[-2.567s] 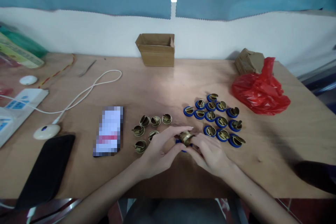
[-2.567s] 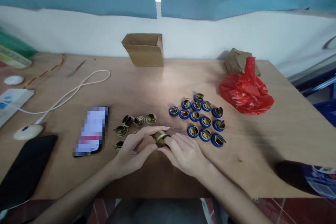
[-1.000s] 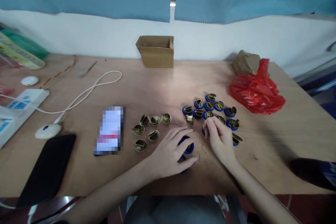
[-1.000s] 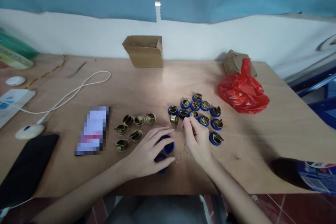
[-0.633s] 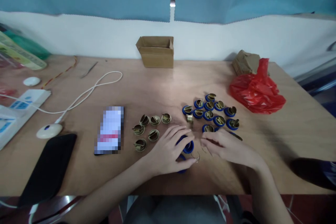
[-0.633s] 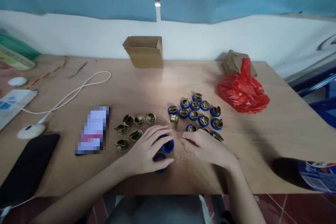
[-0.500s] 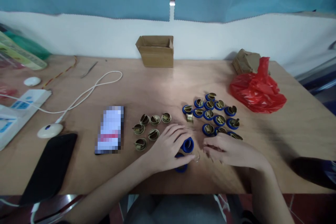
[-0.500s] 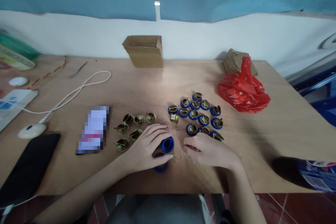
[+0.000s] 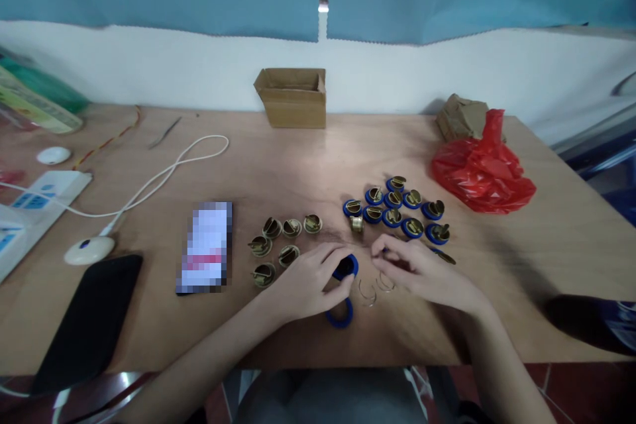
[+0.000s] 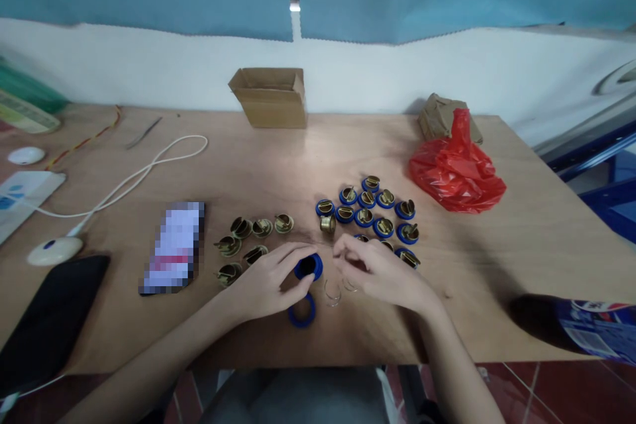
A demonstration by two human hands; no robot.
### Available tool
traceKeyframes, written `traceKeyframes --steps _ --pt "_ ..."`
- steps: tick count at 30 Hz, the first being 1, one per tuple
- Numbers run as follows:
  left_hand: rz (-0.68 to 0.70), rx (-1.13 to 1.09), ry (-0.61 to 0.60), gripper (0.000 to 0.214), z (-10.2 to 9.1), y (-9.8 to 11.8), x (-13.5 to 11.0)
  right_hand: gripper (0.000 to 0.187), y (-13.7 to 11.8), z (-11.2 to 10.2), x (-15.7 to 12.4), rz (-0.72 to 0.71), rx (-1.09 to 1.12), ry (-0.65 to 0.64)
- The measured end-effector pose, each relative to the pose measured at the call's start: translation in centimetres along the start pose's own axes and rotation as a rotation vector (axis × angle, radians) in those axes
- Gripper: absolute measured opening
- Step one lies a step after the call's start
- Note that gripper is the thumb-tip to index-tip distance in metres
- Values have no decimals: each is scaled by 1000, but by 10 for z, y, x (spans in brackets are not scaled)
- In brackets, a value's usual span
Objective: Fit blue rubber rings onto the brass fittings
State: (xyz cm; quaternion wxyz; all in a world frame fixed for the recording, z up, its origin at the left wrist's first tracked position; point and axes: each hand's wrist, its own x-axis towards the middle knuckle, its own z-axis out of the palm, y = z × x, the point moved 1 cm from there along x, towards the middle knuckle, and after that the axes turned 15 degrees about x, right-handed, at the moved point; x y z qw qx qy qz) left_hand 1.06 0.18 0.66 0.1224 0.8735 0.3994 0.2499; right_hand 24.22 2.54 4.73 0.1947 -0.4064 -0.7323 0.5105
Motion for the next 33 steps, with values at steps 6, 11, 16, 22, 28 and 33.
traceKeyframes --steps 6,11,16,22,28,33 --pt "9 78 63 33 2 0 0 27 14 20 21 -201 -508 422" --pt "30 149 67 36 5 -1 -2 42 29 29 28 -255 -855 361" --pt "43 140 53 49 4 -2 -3 30 28 29 31 -308 -885 366" --pt "65 115 118 70 -17 7 -1 27 30 28 31 -340 -840 409" --pt "49 322 102 31 -30 30 -26 18 26 27 29 -387 -718 593" --pt "52 445 -26 43 0 27 -49 17 20 26 25 -390 -550 711"
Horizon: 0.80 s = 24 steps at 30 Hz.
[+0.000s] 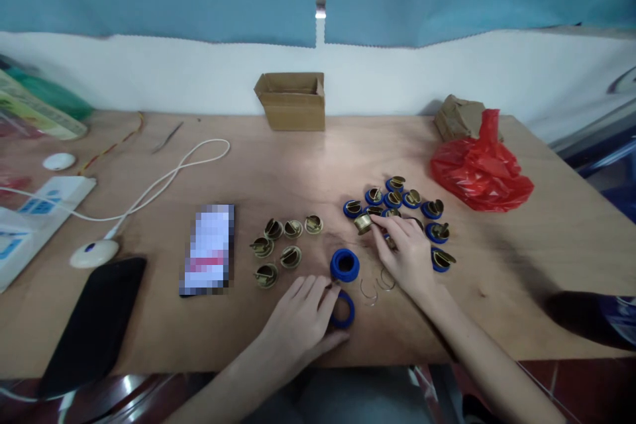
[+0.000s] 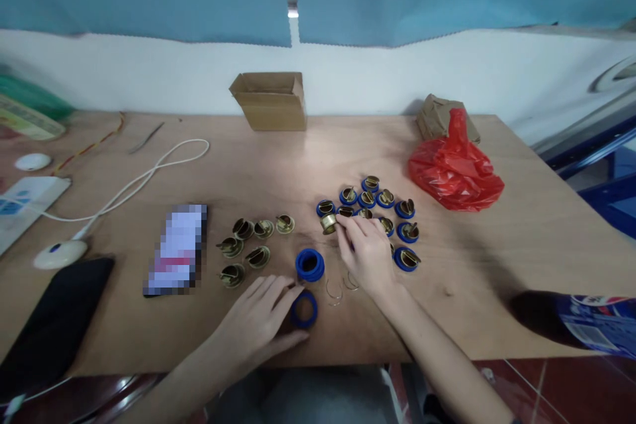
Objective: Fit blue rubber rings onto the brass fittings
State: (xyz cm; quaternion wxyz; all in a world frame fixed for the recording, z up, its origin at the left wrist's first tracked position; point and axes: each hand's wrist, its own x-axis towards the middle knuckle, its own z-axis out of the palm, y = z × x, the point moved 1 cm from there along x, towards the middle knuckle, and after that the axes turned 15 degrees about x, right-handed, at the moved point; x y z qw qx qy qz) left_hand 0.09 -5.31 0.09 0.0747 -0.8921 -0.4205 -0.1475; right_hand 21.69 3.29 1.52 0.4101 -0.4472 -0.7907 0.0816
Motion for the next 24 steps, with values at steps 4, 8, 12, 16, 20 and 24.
traceKeyframes --steps 4,8,12,16,20,24 --pt "-43 -39 0 26 12 6 -5 16 -1 -3 0 69 37 38" --pt "-78 -163 56 22 -7 8 -2 17 -2 -5 -1 102 69 37" --pt "-128 -132 202 37 -27 -1 13 16 -3 -5 -1 91 92 31" --pt "-168 -108 210 34 -27 -14 34 15 -3 -6 -1 98 106 35" --pt "-167 -122 192 29 -18 -17 47 15 -2 -7 -1 109 109 55" --pt "-159 -123 180 29 -12 -17 47 15 -3 -8 -1 109 109 49"
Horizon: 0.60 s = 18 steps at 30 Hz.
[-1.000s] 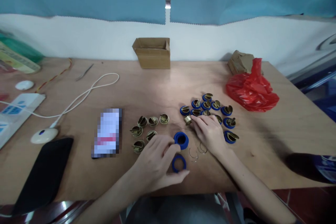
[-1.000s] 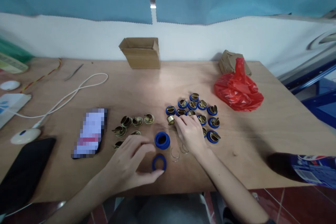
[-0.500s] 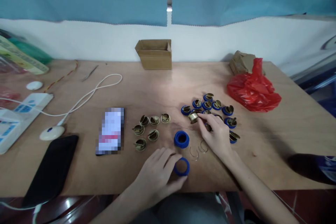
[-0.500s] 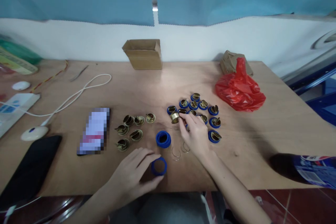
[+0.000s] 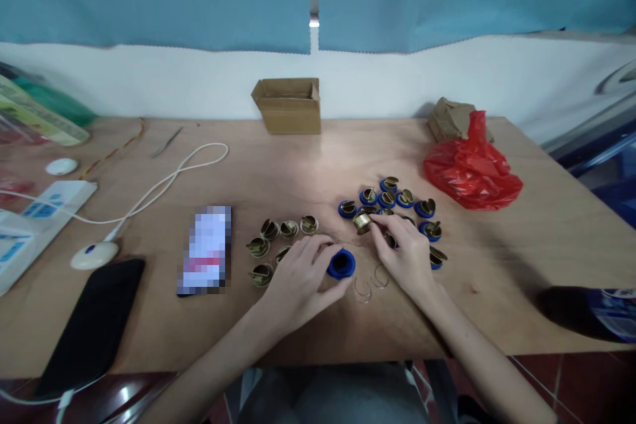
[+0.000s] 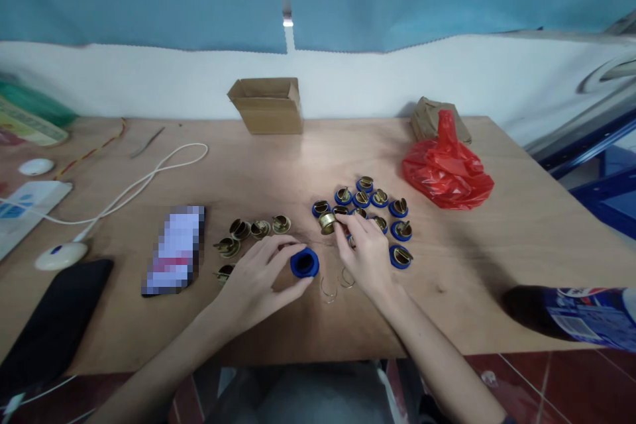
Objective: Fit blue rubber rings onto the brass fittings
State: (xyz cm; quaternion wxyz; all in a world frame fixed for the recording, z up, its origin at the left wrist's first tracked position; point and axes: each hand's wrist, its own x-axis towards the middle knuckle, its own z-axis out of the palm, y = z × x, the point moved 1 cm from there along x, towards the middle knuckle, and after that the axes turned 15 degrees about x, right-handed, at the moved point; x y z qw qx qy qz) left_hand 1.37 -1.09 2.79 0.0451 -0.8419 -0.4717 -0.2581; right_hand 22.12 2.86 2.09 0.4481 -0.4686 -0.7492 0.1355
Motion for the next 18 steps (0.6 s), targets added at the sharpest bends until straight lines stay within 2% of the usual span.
traceKeyframes --steps 8,14,18 --pt "-33 7 -51 29 2 -3 -1 14 -1 1 -1 -28 -6 -4" --pt "-37 18 -47 61 1 -4 -3 13 -6 -1 -1 -95 34 56" --pt "-89 -144 -67 46 -8 -3 7 25 -17 -2 -2 -238 126 82"
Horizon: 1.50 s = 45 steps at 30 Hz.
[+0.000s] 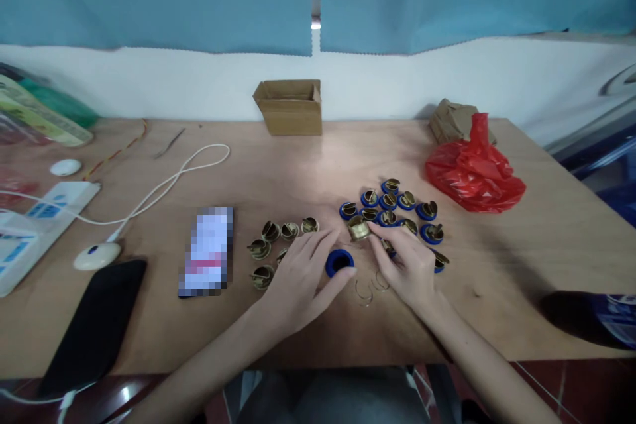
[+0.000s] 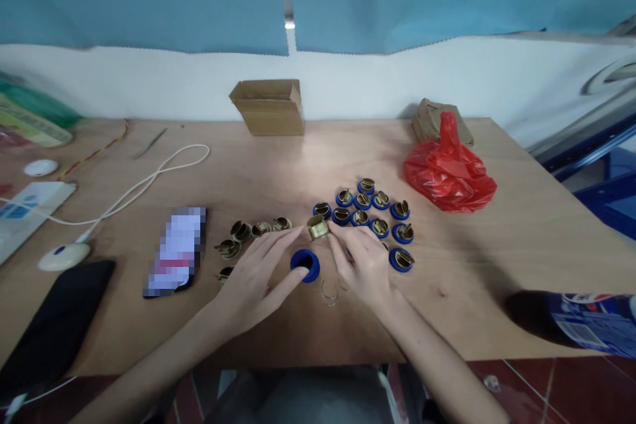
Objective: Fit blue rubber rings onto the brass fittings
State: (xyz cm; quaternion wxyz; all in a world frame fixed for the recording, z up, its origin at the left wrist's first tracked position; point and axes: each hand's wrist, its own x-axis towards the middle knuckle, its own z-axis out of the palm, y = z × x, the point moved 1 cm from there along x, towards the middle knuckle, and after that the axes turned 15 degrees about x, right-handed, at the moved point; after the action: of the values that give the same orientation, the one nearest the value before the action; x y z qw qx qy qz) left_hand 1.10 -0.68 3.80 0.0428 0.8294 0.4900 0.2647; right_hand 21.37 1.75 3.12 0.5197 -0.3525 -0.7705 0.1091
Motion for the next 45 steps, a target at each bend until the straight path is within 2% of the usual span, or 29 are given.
traceKeyframes --steps 4,6,9,11,15,17,21,25,29,33,36,39,41,45 --pt "-155 -314 -146 28 -8 5 13 39 -5 3 -4 -144 93 -1" --pt "-217 -386 -209 23 -9 6 17 44 -4 4 -7 -189 117 -8" --pt "-200 -411 -208 18 -9 4 21 46 -3 7 -9 -197 141 -40" --pt "-166 -396 -177 16 -10 -2 26 47 -2 8 -8 -148 139 -88" --pt "-165 -168 -70 27 -11 -32 42 34 0 7 -4 23 34 -135" --pt "-148 -25 -78 30 -10 -53 53 22 4 4 -1 89 -48 -116" --pt "-184 307 -248 24 -4 -88 65 12 15 1 2 193 -173 -152" --pt "-226 378 -335 18 1 -104 63 11 21 1 0 259 -247 -268" --pt "-227 414 -420 16 3 -109 58 15 26 0 -2 283 -371 -252" --pt "-221 445 -439 18 -1 -110 57 22 35 -2 -3 266 -472 -201" --pt "-210 463 -422 22 -5 -102 57 27 42 1 -3 220 -496 -198" --pt "-194 474 -344 25 -7 -86 55 22 46 5 -1 204 -528 -221" --pt "-157 428 -233 24 -8 -72 52 18 46 7 0 200 -534 -227" --pt "-115 226 -212 18 -8 -45 43 16 45 7 4 190 -562 -250"
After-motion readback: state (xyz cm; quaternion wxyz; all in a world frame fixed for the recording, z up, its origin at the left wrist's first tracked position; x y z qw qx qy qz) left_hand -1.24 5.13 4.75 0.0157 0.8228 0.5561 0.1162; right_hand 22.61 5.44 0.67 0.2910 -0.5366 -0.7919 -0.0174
